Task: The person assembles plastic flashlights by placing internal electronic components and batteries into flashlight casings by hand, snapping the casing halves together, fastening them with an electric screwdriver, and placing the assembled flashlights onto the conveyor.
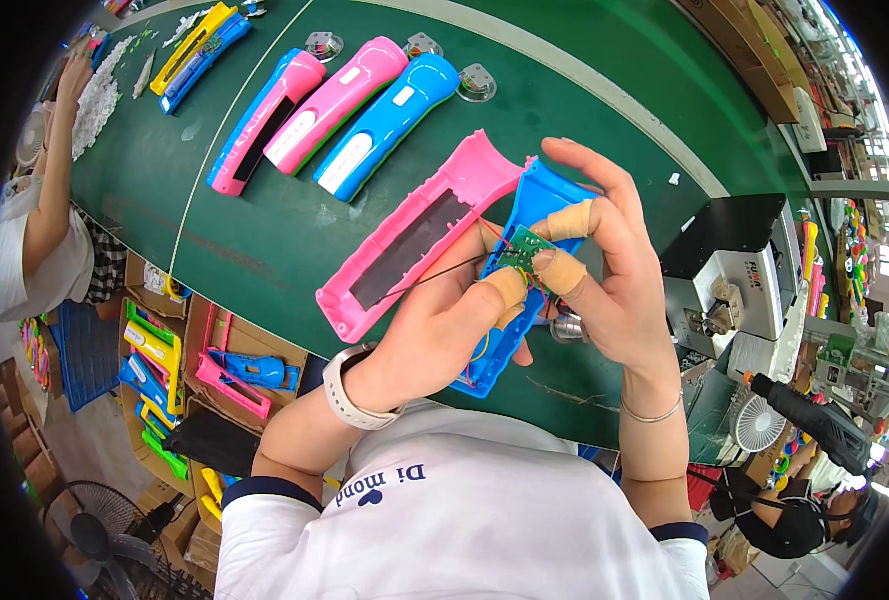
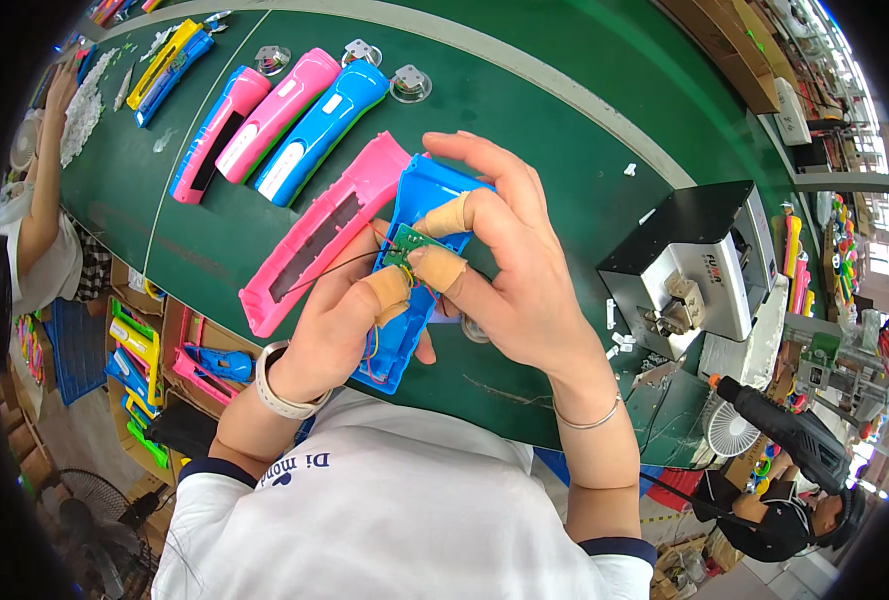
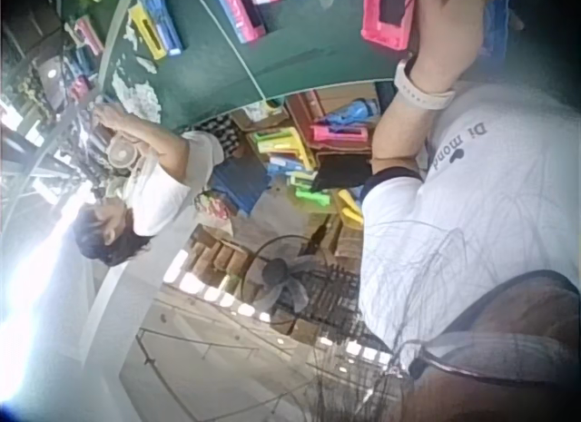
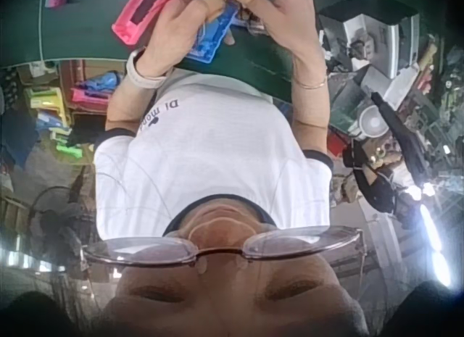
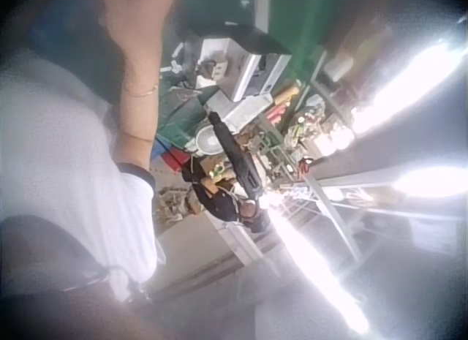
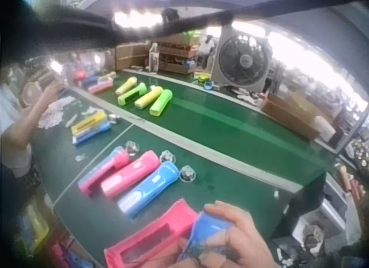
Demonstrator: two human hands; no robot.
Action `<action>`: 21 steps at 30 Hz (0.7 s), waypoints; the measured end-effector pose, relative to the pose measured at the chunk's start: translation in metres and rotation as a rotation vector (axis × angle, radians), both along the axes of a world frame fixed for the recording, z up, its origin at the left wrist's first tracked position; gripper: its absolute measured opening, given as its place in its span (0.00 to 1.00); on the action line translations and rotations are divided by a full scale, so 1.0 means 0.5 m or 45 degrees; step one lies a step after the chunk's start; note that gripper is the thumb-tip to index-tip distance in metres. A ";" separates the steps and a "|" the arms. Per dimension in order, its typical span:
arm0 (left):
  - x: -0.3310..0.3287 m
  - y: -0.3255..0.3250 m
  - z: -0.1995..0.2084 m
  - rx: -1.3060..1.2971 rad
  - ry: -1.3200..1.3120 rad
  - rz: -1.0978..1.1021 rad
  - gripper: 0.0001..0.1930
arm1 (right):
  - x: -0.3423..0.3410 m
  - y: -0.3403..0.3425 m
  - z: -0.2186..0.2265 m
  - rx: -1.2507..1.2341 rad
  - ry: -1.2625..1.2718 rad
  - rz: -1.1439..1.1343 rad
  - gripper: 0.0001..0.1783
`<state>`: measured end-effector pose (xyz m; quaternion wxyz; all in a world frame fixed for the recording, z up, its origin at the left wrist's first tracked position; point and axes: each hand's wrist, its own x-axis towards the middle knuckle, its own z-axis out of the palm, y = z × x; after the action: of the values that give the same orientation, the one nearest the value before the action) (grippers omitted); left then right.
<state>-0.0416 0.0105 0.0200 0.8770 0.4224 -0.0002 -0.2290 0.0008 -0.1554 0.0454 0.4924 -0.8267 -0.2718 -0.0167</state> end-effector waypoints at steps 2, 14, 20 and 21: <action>0.004 0.003 -0.001 0.095 -0.078 -0.060 0.18 | 0.002 0.001 0.007 0.078 0.087 0.000 0.09; -0.004 -0.010 -0.001 0.029 -0.052 0.012 0.17 | -0.005 -0.007 -0.002 -0.178 -0.271 -0.028 0.08; -0.001 -0.011 0.008 -0.109 0.028 -0.003 0.15 | -0.008 -0.016 0.013 -0.047 -0.041 -0.057 0.09; -0.001 -0.009 0.010 -0.109 0.028 -0.009 0.15 | -0.005 -0.017 0.018 -0.048 -0.042 -0.062 0.09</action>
<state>-0.0421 0.0058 0.0249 0.8935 0.3818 -0.0019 -0.2364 -0.0019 -0.1640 0.0545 0.4717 -0.8418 -0.2599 -0.0372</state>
